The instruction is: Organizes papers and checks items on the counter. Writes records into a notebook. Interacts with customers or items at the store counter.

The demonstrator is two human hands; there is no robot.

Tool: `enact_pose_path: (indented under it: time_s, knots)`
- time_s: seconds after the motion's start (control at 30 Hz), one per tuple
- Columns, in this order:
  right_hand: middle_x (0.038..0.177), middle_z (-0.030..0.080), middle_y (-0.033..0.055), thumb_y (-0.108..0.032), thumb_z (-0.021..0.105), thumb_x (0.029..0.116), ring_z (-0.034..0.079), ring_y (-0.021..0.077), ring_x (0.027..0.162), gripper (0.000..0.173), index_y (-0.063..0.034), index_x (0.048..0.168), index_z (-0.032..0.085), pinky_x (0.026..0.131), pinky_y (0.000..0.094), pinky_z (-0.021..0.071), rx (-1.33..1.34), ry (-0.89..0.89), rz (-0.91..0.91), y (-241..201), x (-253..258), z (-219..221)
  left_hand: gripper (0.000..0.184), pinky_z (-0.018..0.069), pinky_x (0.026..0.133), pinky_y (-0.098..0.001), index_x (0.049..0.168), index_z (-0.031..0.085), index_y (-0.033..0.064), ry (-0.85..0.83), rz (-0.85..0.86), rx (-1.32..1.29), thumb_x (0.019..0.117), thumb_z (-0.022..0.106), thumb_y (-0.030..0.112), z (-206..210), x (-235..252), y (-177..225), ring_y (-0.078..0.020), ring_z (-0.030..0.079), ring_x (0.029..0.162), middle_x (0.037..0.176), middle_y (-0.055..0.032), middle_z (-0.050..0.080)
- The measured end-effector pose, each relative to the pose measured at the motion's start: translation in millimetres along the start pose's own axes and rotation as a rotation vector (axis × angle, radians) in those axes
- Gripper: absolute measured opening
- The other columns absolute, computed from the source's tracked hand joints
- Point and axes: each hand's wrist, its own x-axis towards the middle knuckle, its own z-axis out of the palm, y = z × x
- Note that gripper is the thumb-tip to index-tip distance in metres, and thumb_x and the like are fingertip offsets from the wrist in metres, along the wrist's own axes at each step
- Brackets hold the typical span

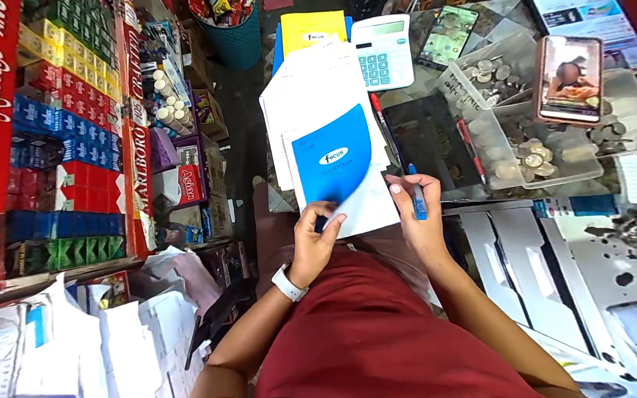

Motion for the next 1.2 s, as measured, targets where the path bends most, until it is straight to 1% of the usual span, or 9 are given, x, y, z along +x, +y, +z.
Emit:
enact_pose_path:
  time_s: [0.1,0.27,0.43,0.57,0.7,0.83,0.97,1.03,1.2]
  knots:
    - [0.126,0.064,0.0126,-0.001,0.067,0.0893,0.066,0.0032,0.094,0.045,0.0011,0.126,0.042,0.077,0.02,0.0544,-0.062,-0.051,0.098,-4,3,-7,0.025,0.0611,0.086,-0.0305,0.121,0.052,0.0003,0.214,-0.057,-0.123,0.0971,0.056,-0.001,-7,-5,12,-0.0057,0.07,0.094,0.103,0.0025,0.071]
    - [0.121,0.066,0.0109,0.005,0.066,0.087,0.065,0.0021,0.083,0.04,-0.0006,0.121,0.045,0.071,0.0194,0.0524,-0.084,-0.101,0.15,2,2,-7,0.022,0.0617,0.086,-0.036,0.122,0.046,0.0039,0.57,-0.164,-0.208,0.1,0.045,-0.001,-44,-10,12,-0.0119,0.072,0.092,0.099,-0.0002,0.071]
    - [0.125,0.065,0.0128,0.005,0.064,0.0888,0.065,0.0031,0.081,0.039,0.0002,0.123,0.047,0.07,0.0205,0.0527,-0.158,-0.116,0.092,4,-1,-7,0.055,0.0567,0.09,-0.0337,0.144,0.031,-0.0032,0.69,-0.201,0.08,0.0944,0.054,0.003,-87,-17,4,-0.0138,0.062,0.109,0.124,-0.0116,0.053]
    - [0.125,0.065,0.0143,0.004,0.063,0.0883,0.064,0.003,0.081,0.039,0.0012,0.123,0.047,0.07,0.0201,0.0524,-0.187,-0.121,0.079,5,0,-8,0.066,0.0516,0.094,-0.0306,0.147,0.029,-0.0053,0.679,-0.222,0.328,0.0897,0.061,0.005,-108,-13,-1,-0.0158,0.057,0.116,0.137,-0.0183,0.048]
    - [0.125,0.065,0.0147,0.005,0.063,0.0885,0.064,0.0023,0.081,0.039,0.002,0.124,0.047,0.07,0.0193,0.052,-0.192,-0.107,0.075,6,-1,-7,0.052,0.0348,0.114,-0.0529,0.134,0.053,-0.0115,0.428,-0.047,0.764,0.0909,0.065,0.015,-104,-10,4,-0.0431,0.038,0.14,0.148,-0.0342,0.041]
    - [0.125,0.065,0.0133,0.005,0.064,0.0888,0.064,0.002,0.08,0.038,0.0007,0.123,0.047,0.069,0.0191,0.0522,-0.187,-0.103,0.088,7,-2,-7,0.022,0.041,0.113,-0.0501,0.109,0.071,-0.003,-0.003,0.084,0.724,0.0931,0.065,0.011,-54,-11,5,-0.0355,0.051,0.134,0.131,-0.0222,0.062]
    - [0.126,0.065,0.0135,0.004,0.064,0.0895,0.065,0.0038,0.082,0.037,-0.0001,0.123,0.048,0.07,0.0207,0.0526,-0.194,-0.093,0.09,8,-3,-6,0.024,0.0351,0.115,-0.061,0.11,0.076,0.0071,-0.504,0.167,0.863,0.0941,0.071,0.025,-6,-8,-2,-0.0381,0.054,0.133,0.126,-0.0139,0.069]
    - [0.125,0.065,0.0136,0.004,0.064,0.0895,0.064,0.0037,0.08,0.037,-0.0001,0.122,0.048,0.068,0.0206,0.0521,-0.198,-0.086,0.078,8,-3,-6,0.029,0.0338,0.114,-0.065,0.114,0.074,0.0049,-0.605,0.211,0.947,0.094,0.071,0.025,6,-8,-6,-0.0412,0.054,0.133,0.128,-0.0169,0.067]
    - [0.125,0.065,0.016,0.003,0.063,0.0904,0.065,0.0077,0.08,0.036,0.0019,0.124,0.049,0.069,0.0249,0.0527,-0.252,-0.093,0.042,7,-5,-6,0.022,0.0475,0.107,-0.0528,0.109,0.074,0.0003,-0.605,0.311,0.971,0.1011,0.058,0.013,7,-7,-8,-0.0376,0.063,0.124,0.12,-0.0179,0.071]
